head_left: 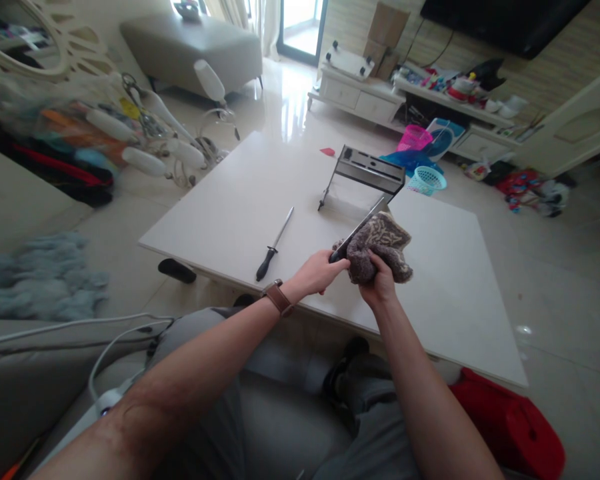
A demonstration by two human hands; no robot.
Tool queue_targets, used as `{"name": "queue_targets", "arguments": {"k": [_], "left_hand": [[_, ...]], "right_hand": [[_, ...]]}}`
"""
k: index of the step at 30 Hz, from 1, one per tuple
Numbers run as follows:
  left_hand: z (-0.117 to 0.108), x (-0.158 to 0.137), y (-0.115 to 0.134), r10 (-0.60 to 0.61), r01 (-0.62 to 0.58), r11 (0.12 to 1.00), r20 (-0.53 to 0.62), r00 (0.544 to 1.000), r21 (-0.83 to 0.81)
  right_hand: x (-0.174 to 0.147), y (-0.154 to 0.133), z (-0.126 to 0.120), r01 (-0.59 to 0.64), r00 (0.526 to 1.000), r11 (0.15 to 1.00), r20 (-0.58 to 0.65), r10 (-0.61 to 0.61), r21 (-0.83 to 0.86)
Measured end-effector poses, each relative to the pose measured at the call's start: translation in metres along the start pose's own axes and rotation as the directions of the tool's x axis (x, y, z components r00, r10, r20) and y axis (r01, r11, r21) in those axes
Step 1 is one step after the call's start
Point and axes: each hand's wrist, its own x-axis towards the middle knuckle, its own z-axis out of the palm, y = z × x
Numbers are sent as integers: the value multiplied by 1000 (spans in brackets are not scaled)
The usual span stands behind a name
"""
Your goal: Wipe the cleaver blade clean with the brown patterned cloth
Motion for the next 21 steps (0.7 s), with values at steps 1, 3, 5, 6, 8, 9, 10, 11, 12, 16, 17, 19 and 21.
{"name": "queue_targets", "arguments": {"k": [1, 3, 5, 6, 8, 9, 10, 11, 12, 16, 17, 19, 21], "left_hand": [[0, 0, 0, -3, 3, 1000, 2, 1000, -2], [0, 0, 0, -10, 10, 1000, 4, 1000, -3], [-1, -1, 0, -15, 15, 1000, 6, 1000, -4], [-1, -1, 0, -13, 13, 1000, 6, 1000, -4], [-1, -2, 0, -6, 6, 1000, 3, 1000, -2], [-1, -2, 0, -2, 2, 1000, 2, 1000, -1], [-1, -2, 0, 1, -1, 1000, 1, 1000, 1], [-1, -1, -1, 0, -1, 1000, 1, 1000, 2], [0, -1, -1, -1, 1, 1000, 0, 1000, 4], [0, -1, -1, -4, 4, 1000, -1, 1000, 14], [0, -1, -1, -3, 3, 1000, 0, 1000, 15], [-1, -2, 0, -3, 3, 1000, 1, 1000, 12], [-1, -2, 0, -2, 2, 1000, -1, 1000, 4]], "right_hand": [[0, 0, 0, 0, 1000, 1000, -1, 0, 1], [-1, 0, 2, -2, 1000, 1000, -14, 2, 10], [-3, 0, 4, -5, 1000, 1000, -30, 6, 17], [-4, 0, 5, -8, 999, 1000, -35, 9, 19], [-4, 0, 6, -14, 999, 1000, -38, 15, 19], [-4, 0, 6, -17, 999, 1000, -36, 18, 18], [-4, 0, 6, -19, 999, 1000, -33, 20, 17], [-3, 0, 5, -20, 999, 1000, -29, 21, 16], [-3, 0, 4, -21, 999, 1000, -26, 21, 15], [-1, 0, 1, -20, 1000, 1000, -16, 20, 16], [-1, 0, 1, -20, 1000, 1000, -14, 21, 13], [-1, 0, 2, -23, 1000, 1000, -12, 24, 7], [-2, 0, 4, -28, 999, 1000, -20, 28, 7]]}}
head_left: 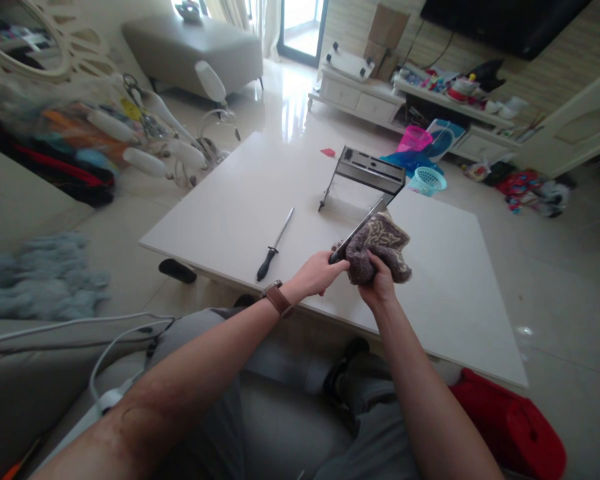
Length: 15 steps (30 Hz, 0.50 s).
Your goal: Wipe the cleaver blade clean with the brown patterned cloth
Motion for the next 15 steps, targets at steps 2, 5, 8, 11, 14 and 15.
{"name": "queue_targets", "arguments": {"k": [2, 5, 8, 11, 14, 15], "left_hand": [[0, 0, 0, -2, 2, 1000, -2, 1000, -8], [0, 0, -1, -4, 4, 1000, -4, 1000, -13], [0, -1, 0, -10, 10, 1000, -1, 1000, -14], [-1, -2, 0, -12, 12, 1000, -2, 1000, -8], [-1, -2, -1, -8, 8, 1000, -7, 1000, -2], [-1, -1, -1, -11, 11, 1000, -7, 1000, -2]], "right_hand": [[-1, 0, 2, -1, 1000, 1000, -11, 1, 7], [-3, 0, 5, 5, 1000, 1000, -18, -5, 11], [-5, -1, 6, -4, 1000, 1000, -19, 4, 11], [-6, -1, 7, -16, 1000, 1000, -24, 17, 12], [-4, 1, 6, -12, 1000, 1000, -24, 13, 14], [-4, 2, 5, -9, 1000, 1000, -22, 10, 15]]}}
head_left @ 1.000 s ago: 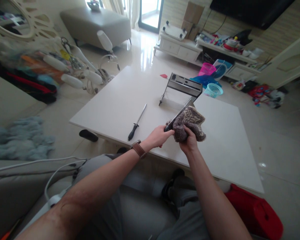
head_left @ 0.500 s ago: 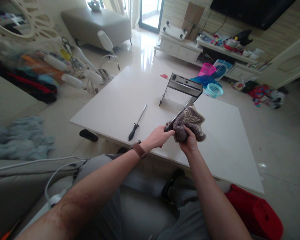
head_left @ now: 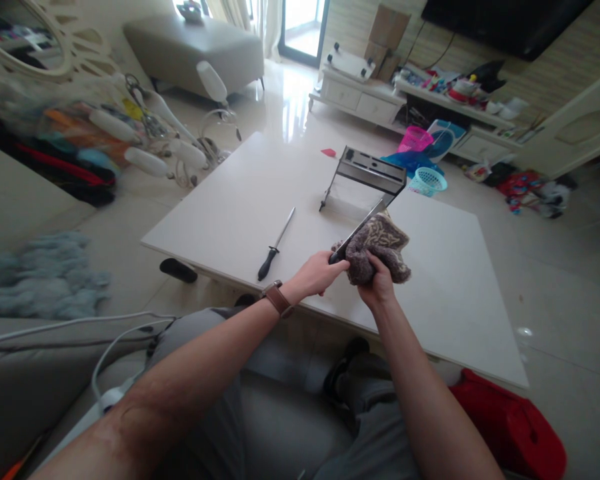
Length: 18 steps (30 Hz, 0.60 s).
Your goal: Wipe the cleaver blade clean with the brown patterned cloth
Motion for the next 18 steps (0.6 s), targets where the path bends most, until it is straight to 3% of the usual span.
{"name": "queue_targets", "arguments": {"k": [7, 13, 18], "left_hand": [[-1, 1, 1, -58, 72, 987, 99, 993, -145], [2, -1, 7, -82, 118, 967, 162, 983, -227], [-3, -4, 7, -69, 98, 962, 121, 990, -257]], "right_hand": [[10, -1, -9, 39, 999, 999, -26, -39, 19], [19, -29, -20, 165, 979, 982, -135, -152, 90], [22, -46, -28, 216, 959, 969, -211, -189, 117]]}}
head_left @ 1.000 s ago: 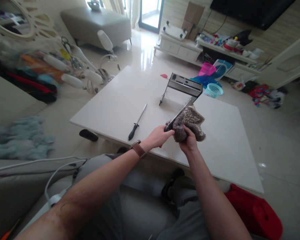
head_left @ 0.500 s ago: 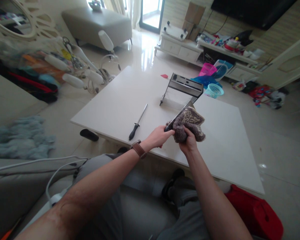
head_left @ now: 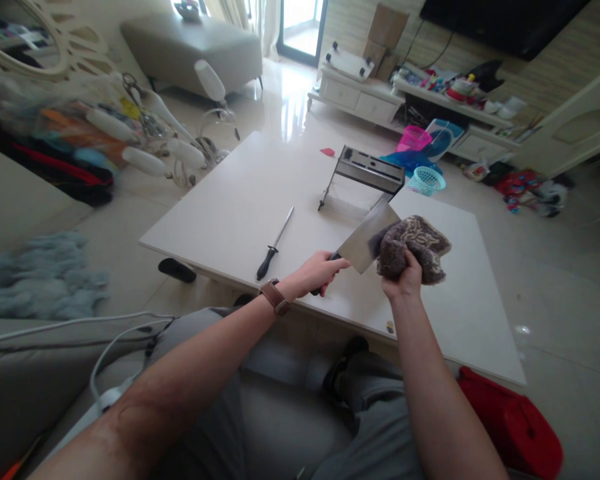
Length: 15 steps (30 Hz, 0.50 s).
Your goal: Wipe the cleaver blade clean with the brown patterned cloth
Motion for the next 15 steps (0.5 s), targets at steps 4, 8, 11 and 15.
{"name": "queue_targets", "arguments": {"k": [4, 8, 11, 15], "left_hand": [[-6, 4, -1, 36, -51, 994, -153, 988, -95], [-12, 10, -2, 113, -166, 974, -298, 948, -157], [-17, 11, -1, 146, -217, 954, -311, 939, -205], [-17, 8, 0, 153, -212, 943, -234, 960, -255]], "right_hand": [[-8, 0, 2, -51, 996, 999, 74, 51, -2], [-20, -1, 5, -135, 976, 988, 184, 120, 70], [-26, -1, 6, -156, 954, 982, 275, 123, 102], [-34, 0, 8, -173, 922, 979, 368, 122, 108]]}}
